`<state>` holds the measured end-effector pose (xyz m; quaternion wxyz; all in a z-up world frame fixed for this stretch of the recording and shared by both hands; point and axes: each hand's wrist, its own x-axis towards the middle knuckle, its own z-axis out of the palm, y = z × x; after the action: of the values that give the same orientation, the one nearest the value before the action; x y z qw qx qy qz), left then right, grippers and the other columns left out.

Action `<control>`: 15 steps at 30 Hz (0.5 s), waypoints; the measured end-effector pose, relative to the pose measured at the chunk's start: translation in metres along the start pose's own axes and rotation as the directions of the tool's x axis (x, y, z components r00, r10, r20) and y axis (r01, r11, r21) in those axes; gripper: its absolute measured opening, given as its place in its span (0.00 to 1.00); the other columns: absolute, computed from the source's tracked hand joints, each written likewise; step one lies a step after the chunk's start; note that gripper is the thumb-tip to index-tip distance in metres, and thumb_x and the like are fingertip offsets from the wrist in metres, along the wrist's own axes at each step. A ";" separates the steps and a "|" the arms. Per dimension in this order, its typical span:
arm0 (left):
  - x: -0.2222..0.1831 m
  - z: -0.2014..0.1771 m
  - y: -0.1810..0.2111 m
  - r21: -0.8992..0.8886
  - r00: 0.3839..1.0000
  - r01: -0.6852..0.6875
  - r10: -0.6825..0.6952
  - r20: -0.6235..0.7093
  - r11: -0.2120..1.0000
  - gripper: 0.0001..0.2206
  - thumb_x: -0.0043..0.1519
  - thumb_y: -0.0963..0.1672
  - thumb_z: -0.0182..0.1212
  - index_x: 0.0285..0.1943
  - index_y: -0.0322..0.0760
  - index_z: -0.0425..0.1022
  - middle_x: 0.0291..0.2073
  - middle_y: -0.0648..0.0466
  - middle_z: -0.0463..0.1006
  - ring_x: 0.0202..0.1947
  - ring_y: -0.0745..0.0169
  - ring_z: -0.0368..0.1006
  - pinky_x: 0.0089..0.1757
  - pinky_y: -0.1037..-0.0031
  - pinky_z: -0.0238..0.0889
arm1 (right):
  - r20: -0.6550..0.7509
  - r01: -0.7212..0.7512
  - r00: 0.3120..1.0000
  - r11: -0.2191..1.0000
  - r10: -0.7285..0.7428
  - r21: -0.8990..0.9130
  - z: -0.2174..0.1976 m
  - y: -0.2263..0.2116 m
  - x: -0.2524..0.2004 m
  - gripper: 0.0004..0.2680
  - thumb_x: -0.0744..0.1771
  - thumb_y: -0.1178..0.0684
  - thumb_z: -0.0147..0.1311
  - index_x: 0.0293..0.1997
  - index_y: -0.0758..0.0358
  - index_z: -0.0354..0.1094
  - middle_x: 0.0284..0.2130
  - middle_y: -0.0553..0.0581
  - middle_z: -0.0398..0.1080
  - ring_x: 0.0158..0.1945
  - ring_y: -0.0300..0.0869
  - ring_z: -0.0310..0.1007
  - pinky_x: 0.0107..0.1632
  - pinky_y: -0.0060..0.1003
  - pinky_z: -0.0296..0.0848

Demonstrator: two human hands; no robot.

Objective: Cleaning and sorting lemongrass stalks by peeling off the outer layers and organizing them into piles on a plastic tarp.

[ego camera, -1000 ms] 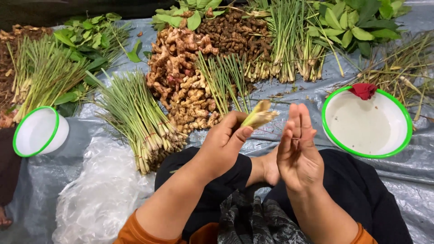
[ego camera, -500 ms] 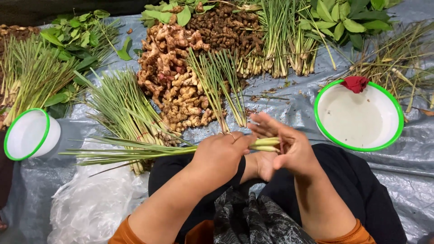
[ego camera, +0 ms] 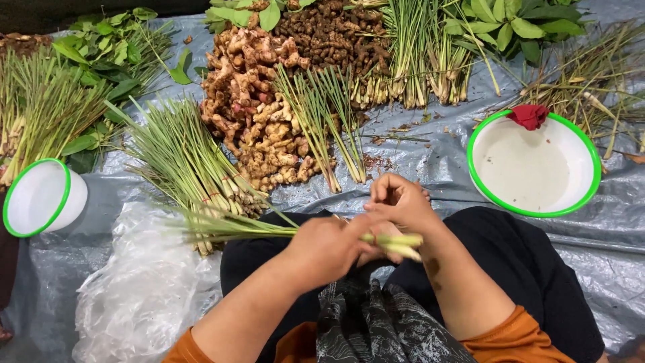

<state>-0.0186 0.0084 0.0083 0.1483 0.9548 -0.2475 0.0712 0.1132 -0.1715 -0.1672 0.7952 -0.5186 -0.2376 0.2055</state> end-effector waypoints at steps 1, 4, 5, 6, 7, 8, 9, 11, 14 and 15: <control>0.001 -0.002 -0.004 0.001 1.000 0.000 0.000 0.002 1.000 0.19 0.66 0.54 0.53 0.58 0.43 0.67 0.19 0.45 0.75 0.22 0.36 0.77 0.27 0.51 0.70 | 0.000 0.001 1.000 1.000 -0.001 0.002 0.007 -0.008 0.000 0.16 0.57 0.64 0.74 0.31 0.64 0.60 0.30 0.59 0.69 0.30 0.42 0.73 0.34 0.33 0.74; 0.005 -0.013 -0.015 -0.248 0.944 0.048 -0.125 -0.305 0.968 0.10 0.63 0.47 0.65 0.51 0.44 0.79 0.29 0.50 0.83 0.33 0.45 0.81 0.36 0.64 0.75 | 0.161 0.172 0.970 0.982 -0.183 0.079 0.022 -0.027 -0.005 0.13 0.62 0.60 0.67 0.29 0.61 0.57 0.41 0.62 0.65 0.36 0.41 0.73 0.37 0.28 0.70; 0.005 -0.017 -0.015 -0.360 0.917 0.099 -0.225 -0.329 0.928 0.11 0.62 0.46 0.66 0.52 0.45 0.81 0.31 0.53 0.85 0.35 0.50 0.82 0.38 0.67 0.76 | 0.102 0.180 0.980 0.980 -0.171 -0.089 0.026 -0.029 -0.013 0.06 0.63 0.62 0.62 0.34 0.63 0.65 0.38 0.59 0.70 0.37 0.40 0.74 0.40 0.32 0.72; 0.004 -0.021 -0.015 -0.469 0.882 0.140 -0.325 -0.340 0.872 0.11 0.61 0.46 0.68 0.52 0.45 0.82 0.33 0.57 0.86 0.38 0.54 0.83 0.41 0.71 0.76 | 0.041 0.174 0.985 0.951 -0.169 -0.254 0.028 -0.032 -0.021 0.04 0.64 0.64 0.58 0.39 0.65 0.73 0.36 0.55 0.75 0.38 0.39 0.75 0.42 0.35 0.74; 0.004 -0.022 -0.015 -0.469 0.882 0.141 -0.326 -0.340 0.872 0.11 0.61 0.46 0.68 0.52 0.45 0.82 0.33 0.57 0.86 0.38 0.54 0.83 0.41 0.71 0.76 | 0.042 0.173 0.985 0.952 -0.168 -0.254 0.028 -0.034 -0.019 0.04 0.64 0.64 0.58 0.39 0.65 0.73 0.36 0.55 0.75 0.38 0.39 0.75 0.42 0.35 0.74; 0.005 -0.023 -0.016 -0.546 0.873 0.143 -0.365 -0.324 0.825 0.11 0.62 0.44 0.67 0.52 0.42 0.82 0.32 0.54 0.87 0.37 0.52 0.84 0.40 0.71 0.76 | 0.148 0.288 0.956 0.893 -0.252 -0.347 0.028 -0.036 -0.017 0.05 0.64 0.63 0.55 0.37 0.62 0.77 0.36 0.56 0.74 0.39 0.44 0.75 0.46 0.40 0.73; 0.006 -0.024 -0.016 -0.619 0.864 0.142 -0.401 -0.304 0.773 0.11 0.62 0.43 0.67 0.52 0.38 0.83 0.32 0.50 0.87 0.35 0.51 0.84 0.40 0.71 0.77 | 0.259 0.404 0.912 0.811 -0.320 -0.422 0.028 -0.038 -0.015 0.08 0.64 0.61 0.52 0.35 0.58 0.82 0.37 0.57 0.73 0.40 0.48 0.76 0.50 0.45 0.72; 0.008 -0.025 -0.020 -0.626 0.845 0.152 -0.429 -0.318 0.765 0.10 0.62 0.42 0.67 0.52 0.38 0.82 0.32 0.51 0.87 0.37 0.52 0.84 0.40 0.70 0.77 | 0.333 0.493 0.867 0.732 -0.370 -0.471 0.041 -0.071 -0.015 0.09 0.67 0.54 0.49 0.37 0.55 0.80 0.49 0.60 0.67 0.54 0.54 0.66 0.60 0.50 0.60; 0.010 -0.019 -0.030 -0.690 0.787 0.135 -0.500 -0.362 0.711 0.09 0.62 0.40 0.66 0.50 0.33 0.81 0.34 0.47 0.86 0.40 0.53 0.84 0.42 0.67 0.77 | 0.369 0.632 0.775 0.612 -0.514 -0.476 0.053 -0.094 -0.017 0.11 0.69 0.46 0.46 0.33 0.56 0.75 0.51 0.62 0.67 0.65 0.64 0.62 0.70 0.61 0.52; 0.010 -0.016 -0.032 -0.742 0.744 0.100 -0.545 -0.386 0.663 0.08 0.63 0.38 0.65 0.50 0.29 0.80 0.35 0.43 0.86 0.41 0.54 0.83 0.42 0.65 0.76 | 0.324 0.685 0.724 0.575 -0.609 -0.448 0.054 -0.097 -0.018 0.13 0.68 0.45 0.48 0.27 0.60 0.71 0.40 0.61 0.72 0.62 0.67 0.67 0.69 0.66 0.56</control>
<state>0.0054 0.0358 0.0173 0.5650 0.7912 -0.0141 0.2337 0.0740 -0.1793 -0.0617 0.6172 -0.5814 -0.5110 -0.1406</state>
